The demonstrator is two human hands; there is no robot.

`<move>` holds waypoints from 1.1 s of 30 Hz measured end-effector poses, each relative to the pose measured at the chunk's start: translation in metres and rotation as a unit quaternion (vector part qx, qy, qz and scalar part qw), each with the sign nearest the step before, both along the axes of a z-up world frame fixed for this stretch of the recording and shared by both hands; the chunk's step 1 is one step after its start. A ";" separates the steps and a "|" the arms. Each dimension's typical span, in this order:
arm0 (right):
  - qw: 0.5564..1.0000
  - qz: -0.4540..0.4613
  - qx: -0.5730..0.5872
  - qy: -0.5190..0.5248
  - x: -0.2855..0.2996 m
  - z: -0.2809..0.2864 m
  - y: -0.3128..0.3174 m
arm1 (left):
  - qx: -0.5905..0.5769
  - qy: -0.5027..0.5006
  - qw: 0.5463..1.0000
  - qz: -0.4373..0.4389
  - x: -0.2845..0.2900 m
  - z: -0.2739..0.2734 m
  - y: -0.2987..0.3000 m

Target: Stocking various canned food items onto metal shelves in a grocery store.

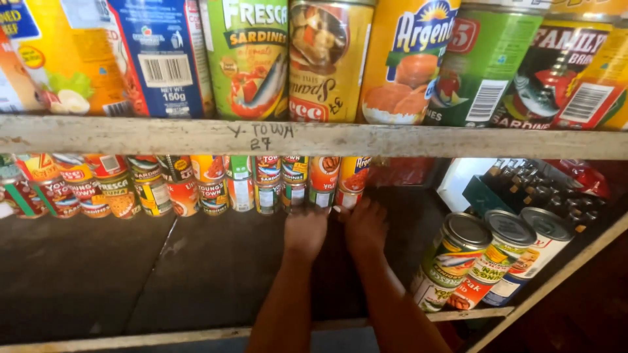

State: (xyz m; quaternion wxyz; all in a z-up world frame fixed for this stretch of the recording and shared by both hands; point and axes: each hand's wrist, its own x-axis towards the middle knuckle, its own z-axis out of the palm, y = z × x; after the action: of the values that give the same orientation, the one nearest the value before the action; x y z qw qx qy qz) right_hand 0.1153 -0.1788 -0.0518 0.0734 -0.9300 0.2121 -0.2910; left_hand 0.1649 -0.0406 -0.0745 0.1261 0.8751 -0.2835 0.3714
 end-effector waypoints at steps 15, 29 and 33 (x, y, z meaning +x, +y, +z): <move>0.961 0.220 0.067 -0.155 -0.132 0.062 0.063 | 0.084 0.076 0.993 0.014 -0.015 0.021 -0.001; 0.941 0.095 0.159 -0.282 -0.299 0.037 -0.092 | -0.308 0.281 0.853 -0.315 -0.205 0.087 -0.070; 0.951 0.110 0.169 -0.235 -0.285 0.017 -0.117 | -0.364 0.315 0.832 -0.276 -0.241 0.087 -0.101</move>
State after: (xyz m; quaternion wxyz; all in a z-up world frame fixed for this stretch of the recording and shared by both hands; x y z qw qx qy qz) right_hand -0.1700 -0.2962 -0.0348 0.3089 -0.8266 0.1318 -0.4516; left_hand -0.0760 -0.1417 0.0126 0.6150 0.7210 -0.3027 0.1017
